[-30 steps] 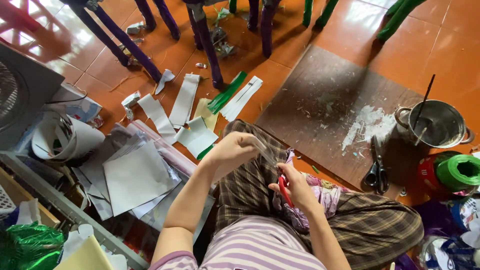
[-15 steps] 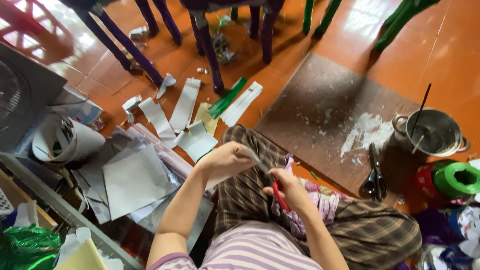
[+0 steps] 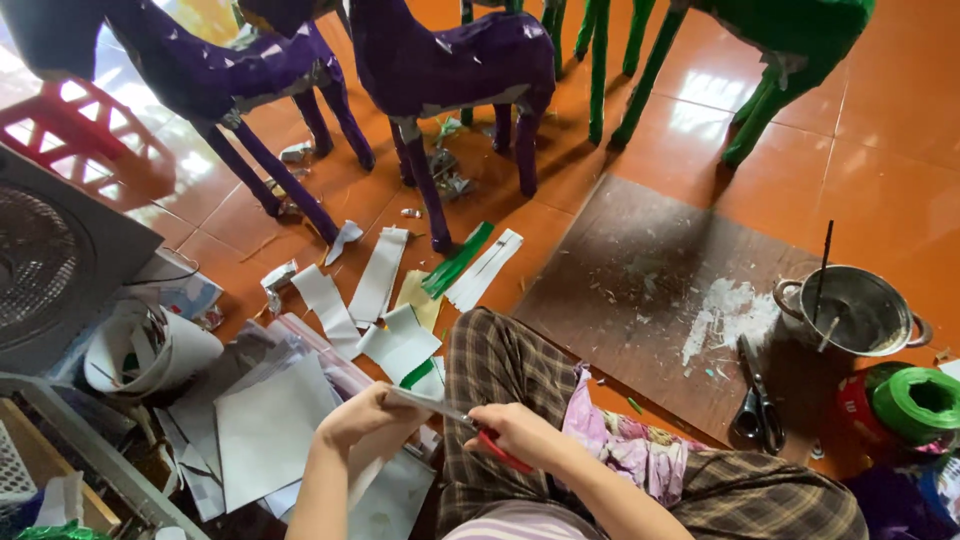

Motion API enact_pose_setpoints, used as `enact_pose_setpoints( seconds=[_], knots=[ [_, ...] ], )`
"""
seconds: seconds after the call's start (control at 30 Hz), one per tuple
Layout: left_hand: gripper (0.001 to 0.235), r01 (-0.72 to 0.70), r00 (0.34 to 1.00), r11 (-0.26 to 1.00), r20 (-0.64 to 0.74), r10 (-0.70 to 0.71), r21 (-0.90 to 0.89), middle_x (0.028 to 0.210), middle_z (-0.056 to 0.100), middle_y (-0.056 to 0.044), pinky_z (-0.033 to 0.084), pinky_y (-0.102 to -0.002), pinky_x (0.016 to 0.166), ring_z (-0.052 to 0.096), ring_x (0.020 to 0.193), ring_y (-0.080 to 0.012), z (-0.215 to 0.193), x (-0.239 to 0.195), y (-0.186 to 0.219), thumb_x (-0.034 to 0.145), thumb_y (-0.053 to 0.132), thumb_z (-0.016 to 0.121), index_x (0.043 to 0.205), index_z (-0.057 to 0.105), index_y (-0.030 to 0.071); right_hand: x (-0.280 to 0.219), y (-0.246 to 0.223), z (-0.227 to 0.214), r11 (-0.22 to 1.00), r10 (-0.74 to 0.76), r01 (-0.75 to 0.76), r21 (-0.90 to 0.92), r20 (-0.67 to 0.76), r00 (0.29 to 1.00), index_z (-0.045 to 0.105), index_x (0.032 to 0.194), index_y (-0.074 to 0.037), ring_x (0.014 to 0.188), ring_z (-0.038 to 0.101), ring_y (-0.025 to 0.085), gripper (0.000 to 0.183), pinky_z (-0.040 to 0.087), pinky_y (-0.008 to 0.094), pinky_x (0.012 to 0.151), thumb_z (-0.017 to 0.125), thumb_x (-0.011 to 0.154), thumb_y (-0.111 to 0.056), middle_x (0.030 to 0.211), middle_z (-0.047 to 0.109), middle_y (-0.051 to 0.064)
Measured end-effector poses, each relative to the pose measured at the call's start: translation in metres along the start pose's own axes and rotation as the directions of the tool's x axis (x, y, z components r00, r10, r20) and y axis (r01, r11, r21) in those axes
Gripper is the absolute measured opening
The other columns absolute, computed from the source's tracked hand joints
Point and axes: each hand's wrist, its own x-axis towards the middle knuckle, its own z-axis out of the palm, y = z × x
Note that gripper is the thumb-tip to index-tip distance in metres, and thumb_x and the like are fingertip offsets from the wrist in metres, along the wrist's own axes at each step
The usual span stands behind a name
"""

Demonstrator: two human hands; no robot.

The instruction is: Cutting and preparing colored strips of material using scissors for a craft project.

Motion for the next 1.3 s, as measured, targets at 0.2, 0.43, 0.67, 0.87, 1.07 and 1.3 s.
enact_pose_setpoints(
  seconds=[0.2, 0.43, 0.67, 0.87, 1.07, 1.3],
  knots=[
    [0.026, 0.138, 0.990, 0.967, 0.008, -0.139, -0.212, 0.082, 0.080, -0.013, 0.057, -0.029, 0.067, 0.068, 0.069, -0.0188, -0.010, -0.015, 0.002, 0.081, -0.008, 0.075, 0.106, 0.083, -0.009, 0.016, 0.006, 0.008, 0.997, -0.070, 0.071, -0.013, 0.069, 0.995, 0.059, 0.087, -0.003, 0.051, 0.056, 0.024, 0.030, 0.049, 0.036, 0.053, 0.076, 0.091, -0.028, 0.068, 0.068, 0.008],
    [0.033, -0.069, 0.978, 0.998, 0.195, 0.067, 0.005, 0.108, 0.080, -0.009, 0.057, -0.022, 0.084, 0.071, 0.089, -0.0122, -0.036, 0.000, 0.023, 0.084, -0.002, 0.069, 0.116, 0.077, -0.003, -0.003, -0.007, 0.004, 0.988, 0.142, -0.146, 0.059, 0.067, 0.988, 0.068, 0.088, -0.008, 0.050, 0.057, 0.011, 0.020, 0.045, 0.026, 0.050, 0.080, 0.088, -0.024, 0.062, 0.067, -0.002],
    [0.016, -0.721, 0.672, 0.693, -0.272, 0.689, -0.028, 0.100, 0.063, -0.006, 0.049, -0.029, 0.074, 0.057, 0.085, -0.0166, -0.282, 0.010, 0.044, 0.089, 0.008, 0.057, 0.104, 0.060, 0.004, -0.036, 0.054, -0.013, 0.855, 0.517, -0.482, 0.192, -0.232, 0.824, 0.074, 0.116, -0.009, 0.048, 0.054, 0.010, 0.043, 0.040, 0.023, 0.043, 0.083, 0.080, -0.030, 0.071, 0.076, 0.005],
    [0.024, -0.439, 0.326, 0.706, -0.633, 0.702, 0.556, 0.112, 0.064, -0.010, 0.046, -0.028, 0.079, 0.058, 0.094, -0.0162, -0.254, 0.018, 0.159, 0.108, 0.008, 0.059, 0.131, 0.057, 0.004, -0.080, 0.076, -0.065, 0.698, 0.713, -0.561, 0.446, -0.359, 0.602, 0.074, 0.124, -0.005, 0.044, 0.051, 0.015, 0.037, 0.033, 0.026, 0.036, 0.073, 0.089, -0.017, 0.078, 0.077, 0.017],
    [0.080, -0.674, 0.738, 0.680, -0.227, 0.636, -0.287, 0.119, 0.066, -0.016, 0.065, -0.033, 0.073, 0.072, 0.093, -0.0261, -0.049, 0.105, 0.151, 0.072, 0.023, 0.084, 0.141, 0.048, 0.003, -0.168, 0.176, -0.135, 0.506, 0.694, -0.846, 0.166, -0.661, 0.285, 0.064, 0.142, -0.010, 0.081, 0.065, 0.033, 0.051, 0.046, 0.038, 0.066, 0.067, 0.095, -0.029, 0.118, 0.076, 0.020],
    [0.074, 0.083, 0.994, 0.631, 0.107, 0.000, -0.771, 0.098, 0.075, -0.025, 0.067, -0.036, 0.067, 0.076, 0.082, -0.0290, 0.084, 0.227, 0.041, 0.074, 0.014, 0.085, 0.135, 0.050, -0.009, -0.244, 0.287, -0.142, 0.297, 0.532, -0.952, 0.078, -0.841, 0.097, 0.058, 0.151, -0.011, 0.094, 0.070, 0.053, 0.058, 0.057, 0.056, 0.080, 0.058, 0.093, -0.018, 0.109, 0.074, 0.034]
  ],
)
